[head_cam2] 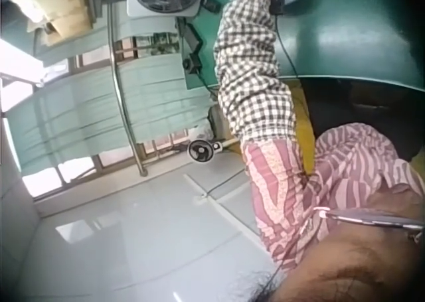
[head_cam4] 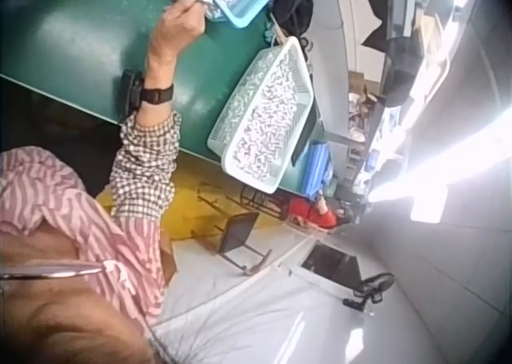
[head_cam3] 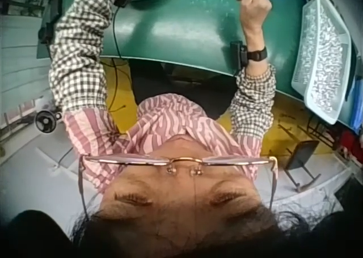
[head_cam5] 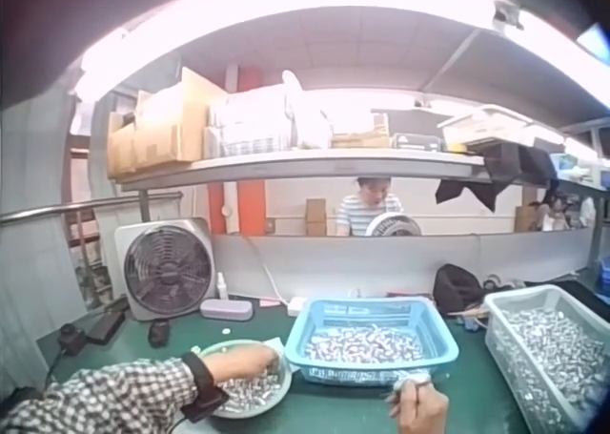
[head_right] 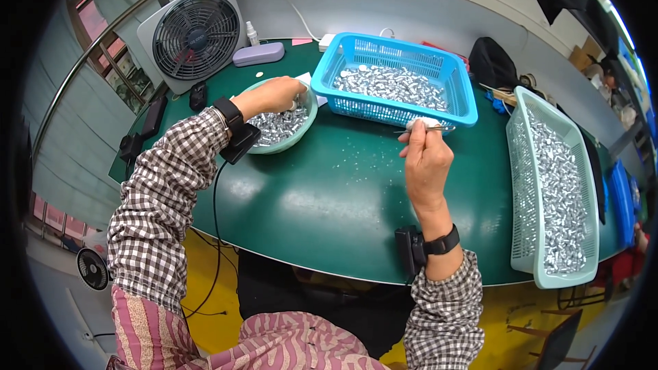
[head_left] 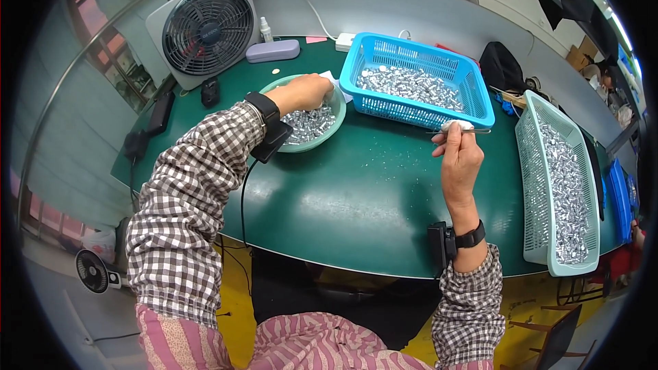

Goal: The person picks up a metal part from a green bowl, scrapes it with a metal tool, and places it into a blue basket. They then wipe the work surface with a white cloth before continuing to scrape more parts.

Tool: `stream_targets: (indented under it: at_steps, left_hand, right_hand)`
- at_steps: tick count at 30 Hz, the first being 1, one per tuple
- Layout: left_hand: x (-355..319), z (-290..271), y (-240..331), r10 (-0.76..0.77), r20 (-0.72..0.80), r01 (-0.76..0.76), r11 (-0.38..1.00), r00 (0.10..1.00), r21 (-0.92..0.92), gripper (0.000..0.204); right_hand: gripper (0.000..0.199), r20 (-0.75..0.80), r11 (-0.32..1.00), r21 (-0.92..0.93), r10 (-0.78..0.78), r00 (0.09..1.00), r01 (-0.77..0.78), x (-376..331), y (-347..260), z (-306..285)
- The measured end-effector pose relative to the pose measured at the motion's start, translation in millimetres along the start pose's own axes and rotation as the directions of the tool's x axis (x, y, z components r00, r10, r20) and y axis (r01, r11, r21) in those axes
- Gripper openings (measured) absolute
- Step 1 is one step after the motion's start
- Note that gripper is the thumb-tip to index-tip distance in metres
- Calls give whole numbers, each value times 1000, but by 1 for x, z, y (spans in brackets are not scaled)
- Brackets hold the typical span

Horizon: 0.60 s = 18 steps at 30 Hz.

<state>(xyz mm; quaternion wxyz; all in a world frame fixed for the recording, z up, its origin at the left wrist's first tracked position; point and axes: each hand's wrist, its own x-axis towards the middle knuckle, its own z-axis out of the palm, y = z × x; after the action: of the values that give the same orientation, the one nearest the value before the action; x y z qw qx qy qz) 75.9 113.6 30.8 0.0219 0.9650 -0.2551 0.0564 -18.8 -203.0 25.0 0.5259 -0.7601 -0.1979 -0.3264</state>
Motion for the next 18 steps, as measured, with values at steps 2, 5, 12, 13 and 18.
stream_targets:
  at_steps: [2, 5, 12, 13, 18]
  left_hand:
    - [4, -2, -1, 7, 10, -8, 999, 1000, 45, 24]
    - [2, -25, 18, -8, 31, 3, 989, 999, 146, 18]
    - [-9, -90, 99, -159, 288, 329, 480, 944, -814, 26]
    - [-14, -86, 109, -118, 264, 288, 303, 957, -909, 28]
    - [-31, -36, 138, -83, 285, 278, -84, 955, -957, 28]
  right_hand:
    - [26, -4, 1000, -17, 6, 1000, -6, -1, -1, -4]
    - [25, 8, 1000, -4, 6, 1000, -6, -2, 2, -2]
    - [24, 19, 1000, 8, -12, 1000, 12, -2, 3, -1]
    - [24, 32, 1000, 19, -18, 999, 18, -2, 3, 2]
    - [23, 48, 999, 30, 13, 999, -15, -1, -5, 6]
